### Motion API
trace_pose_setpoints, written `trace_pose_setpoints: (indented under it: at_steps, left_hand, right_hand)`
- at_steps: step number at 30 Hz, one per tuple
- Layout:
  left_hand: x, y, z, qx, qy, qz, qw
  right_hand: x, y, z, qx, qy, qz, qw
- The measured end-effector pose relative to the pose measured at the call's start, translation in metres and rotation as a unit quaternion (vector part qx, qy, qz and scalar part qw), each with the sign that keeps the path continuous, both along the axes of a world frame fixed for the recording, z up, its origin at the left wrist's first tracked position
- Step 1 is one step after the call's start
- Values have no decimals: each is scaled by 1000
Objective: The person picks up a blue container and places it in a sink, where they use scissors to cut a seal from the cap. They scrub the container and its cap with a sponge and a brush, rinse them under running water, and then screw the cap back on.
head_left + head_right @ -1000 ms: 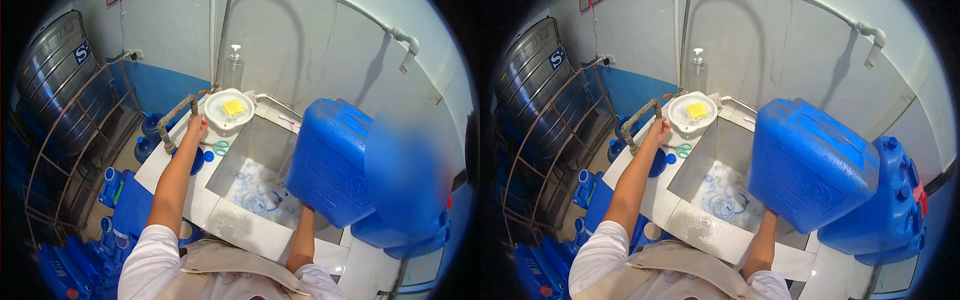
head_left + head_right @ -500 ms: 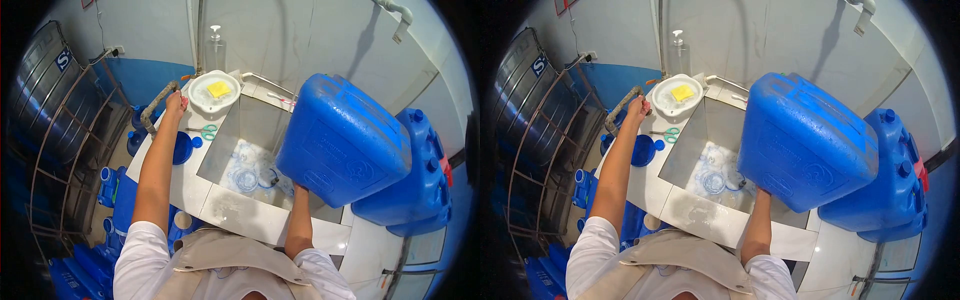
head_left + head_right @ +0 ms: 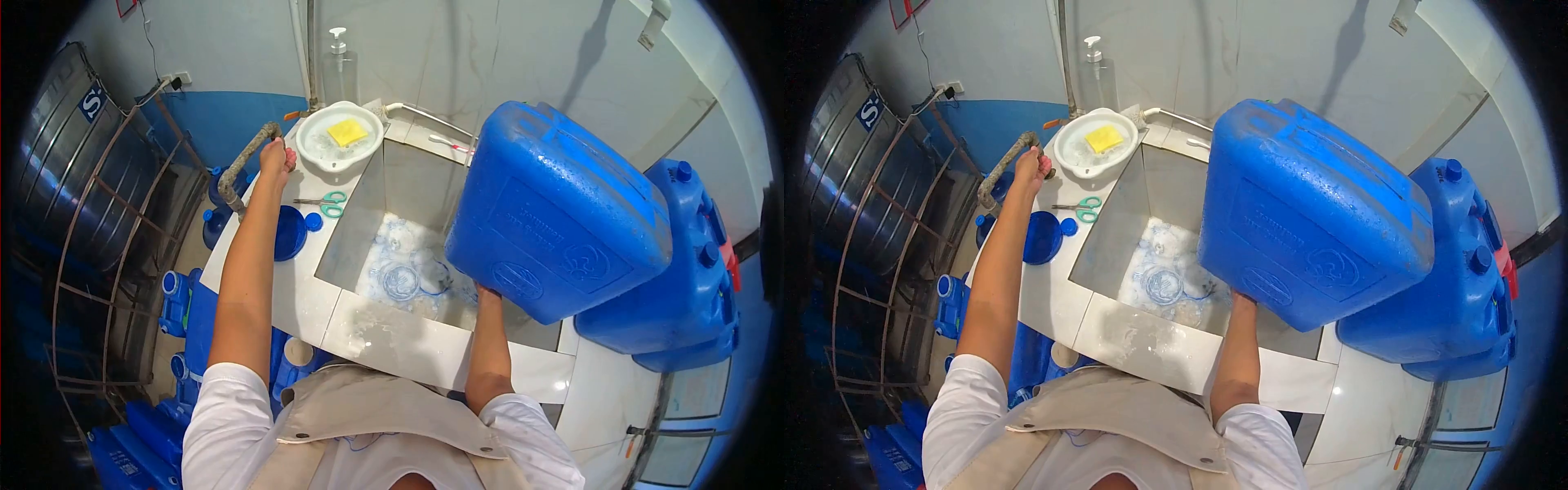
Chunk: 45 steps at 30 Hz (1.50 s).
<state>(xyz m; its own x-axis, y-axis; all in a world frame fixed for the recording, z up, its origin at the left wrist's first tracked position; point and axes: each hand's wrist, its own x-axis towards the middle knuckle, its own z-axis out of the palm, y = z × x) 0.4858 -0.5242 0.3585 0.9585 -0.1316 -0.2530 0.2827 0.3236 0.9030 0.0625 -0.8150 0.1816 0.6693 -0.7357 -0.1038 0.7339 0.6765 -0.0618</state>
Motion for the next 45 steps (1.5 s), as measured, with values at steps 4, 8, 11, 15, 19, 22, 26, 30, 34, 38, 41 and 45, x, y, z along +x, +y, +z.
trace_pose_setpoints:
  at_steps: [4,8,11,15,19,22,26,30,34,38,41,45]
  left_hand:
    - [2,1,-2,5,-5,-5,1000]
    - [3,0,-4,5,-11,-7,1000]
    - [1,0,-3,11,-9,-2,1000]
    - [1,1,-4,7,-15,-8,1000]
    - [1,1,-4,4,-14,-4,1000]
    - [1,0,-3,8,-12,1,1000]
    - [-1,-1,-1,12,-10,3,1000]
    - [-2,-2,-1,19,-11,4,1000]
    - [-4,-2,1,21,-11,7,1000]
    - [-5,-2,1,22,-11,8,1000]
    - [-5,-2,1,25,-9,5,1000]
    - [-3,-3,0,18,-13,10,1000]
  right_hand:
    - [1,8,11,-193,90,-34,976]
    - [3,9,11,-189,98,-33,977]
    - [5,8,12,-186,101,-30,977]
    - [7,8,13,-185,103,-28,977]
    - [8,8,13,-181,104,-25,978]
    - [7,8,13,-177,102,-24,979]
    - [8,9,14,-177,103,-22,979]
    - [9,9,15,-178,104,-21,978]
    - [10,10,17,-175,104,-19,979]
    - [10,10,18,-172,103,-17,980]
    - [10,10,19,-169,101,-16,980]
    - [9,10,20,-165,99,-14,981]
